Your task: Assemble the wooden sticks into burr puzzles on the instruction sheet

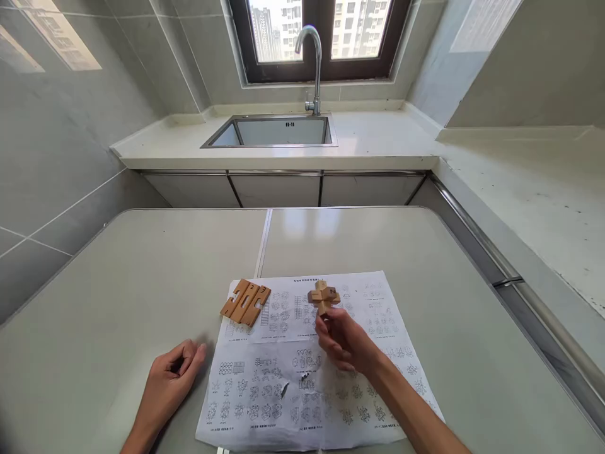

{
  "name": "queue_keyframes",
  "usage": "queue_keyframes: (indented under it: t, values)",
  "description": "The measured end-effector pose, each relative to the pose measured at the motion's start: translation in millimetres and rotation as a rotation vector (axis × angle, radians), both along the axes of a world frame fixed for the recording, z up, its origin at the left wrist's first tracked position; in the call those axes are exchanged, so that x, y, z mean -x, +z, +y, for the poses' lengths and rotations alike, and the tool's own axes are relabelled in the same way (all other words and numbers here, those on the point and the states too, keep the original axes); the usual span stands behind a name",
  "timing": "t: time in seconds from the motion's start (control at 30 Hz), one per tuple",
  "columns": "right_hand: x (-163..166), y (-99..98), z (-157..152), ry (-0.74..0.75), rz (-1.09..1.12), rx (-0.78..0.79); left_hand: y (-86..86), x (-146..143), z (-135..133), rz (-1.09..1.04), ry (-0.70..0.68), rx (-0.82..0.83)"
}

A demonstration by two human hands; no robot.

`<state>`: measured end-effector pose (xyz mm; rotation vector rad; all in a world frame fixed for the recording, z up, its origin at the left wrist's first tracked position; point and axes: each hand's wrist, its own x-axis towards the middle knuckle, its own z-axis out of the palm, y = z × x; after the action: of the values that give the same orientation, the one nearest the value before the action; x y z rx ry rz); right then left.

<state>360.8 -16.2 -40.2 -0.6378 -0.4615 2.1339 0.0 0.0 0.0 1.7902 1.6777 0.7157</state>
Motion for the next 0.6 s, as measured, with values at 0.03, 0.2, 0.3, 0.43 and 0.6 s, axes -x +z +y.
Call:
queue_keyframes:
  t: [0.03,0.2,0.3,0.43,0.6]
  values:
    - [3.3,0.5,-2.2,0.075,-0.003,-0.007,3.8,-5.4,1.1,-0.01,-0.039,0.009]
    - [13.8,-5.8,-10.2,0.308,-0.001,-0.115,24.6,-47.3,9.9,-0.087,-0.35,0.11]
    - [14.6,-9.7,-13.1,0.413,0.031,-0.172,32.1,-75.5,16.2,-0.24,-0.507,0.231]
    - [11.6,-8.6,-14.9,0.512,0.032,-0.201,32.8,-106.7,24.3,-0.475,-0.709,0.388]
    - [5.8,-3.7,-13.9,0.531,-0.093,-0.291,27.2,-132.6,33.0,-0.587,-0.872,0.446]
